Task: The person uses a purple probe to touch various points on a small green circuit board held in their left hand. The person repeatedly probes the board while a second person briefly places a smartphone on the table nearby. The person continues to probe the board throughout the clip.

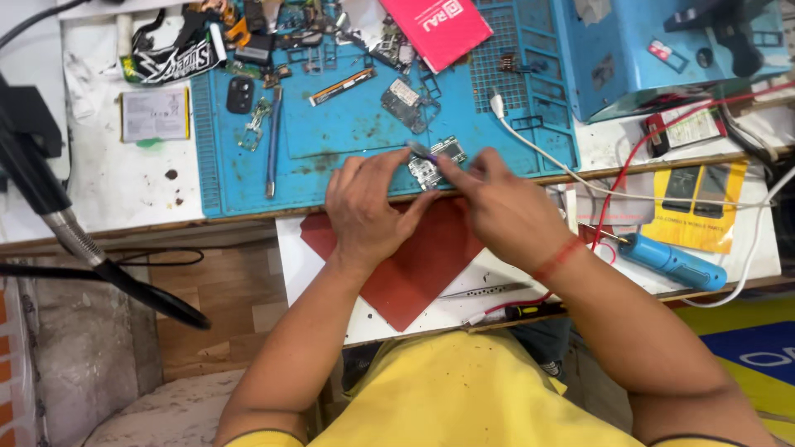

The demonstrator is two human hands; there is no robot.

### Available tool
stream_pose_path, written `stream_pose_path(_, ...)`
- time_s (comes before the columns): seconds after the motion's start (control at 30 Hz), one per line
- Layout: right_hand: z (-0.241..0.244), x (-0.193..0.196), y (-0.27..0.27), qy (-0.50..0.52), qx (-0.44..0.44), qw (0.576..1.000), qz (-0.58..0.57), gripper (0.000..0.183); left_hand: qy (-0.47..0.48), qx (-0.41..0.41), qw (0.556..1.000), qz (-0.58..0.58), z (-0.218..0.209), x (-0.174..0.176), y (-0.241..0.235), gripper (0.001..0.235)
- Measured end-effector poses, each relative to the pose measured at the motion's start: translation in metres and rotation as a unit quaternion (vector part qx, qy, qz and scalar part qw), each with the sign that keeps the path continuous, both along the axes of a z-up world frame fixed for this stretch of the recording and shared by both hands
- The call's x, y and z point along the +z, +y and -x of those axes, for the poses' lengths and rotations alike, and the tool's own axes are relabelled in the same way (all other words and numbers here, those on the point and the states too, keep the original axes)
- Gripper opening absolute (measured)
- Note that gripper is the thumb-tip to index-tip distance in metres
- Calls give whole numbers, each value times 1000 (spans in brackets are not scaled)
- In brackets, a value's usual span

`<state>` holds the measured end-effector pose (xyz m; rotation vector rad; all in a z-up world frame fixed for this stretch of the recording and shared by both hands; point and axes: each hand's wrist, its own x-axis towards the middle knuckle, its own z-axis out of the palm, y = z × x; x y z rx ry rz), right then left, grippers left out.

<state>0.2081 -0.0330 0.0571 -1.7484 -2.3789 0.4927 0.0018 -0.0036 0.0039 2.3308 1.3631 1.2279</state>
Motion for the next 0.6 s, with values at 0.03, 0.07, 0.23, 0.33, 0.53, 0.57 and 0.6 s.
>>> stream_pose_path(0.03,-1,6,-5,-15,4,1000,9,55,-3,-1,1000,6,-2,1,-1,56)
stream_pose_path(0.07,-1,11,-11,-30,10,999,18,58,-6,1,1000,11,-2,3,-2,56)
stream_pose_path(0.23,-4,12,-15,-5,-2,1000,8,54,-6,14,1000,8,3,-1,-3,54)
stream_pose_path(0.33,-1,0,-7,25,-10,1000,-2,54,13,3,1000,7,-1,1,2,51)
stream_pose_path(0.53,-18,-1,-9,33,-45,998,-34,53,46,13,999,-8,-3,4,0,52)
stream_pose_path(0.57,-13,0,-16,39,-27,999,-15,53,57,13,998,-12,-4,6,0,51)
stream_pose_path(0.6,-11,0,-22,45,-16,999,7,54,69,6,998,-13,-5,7,0,51)
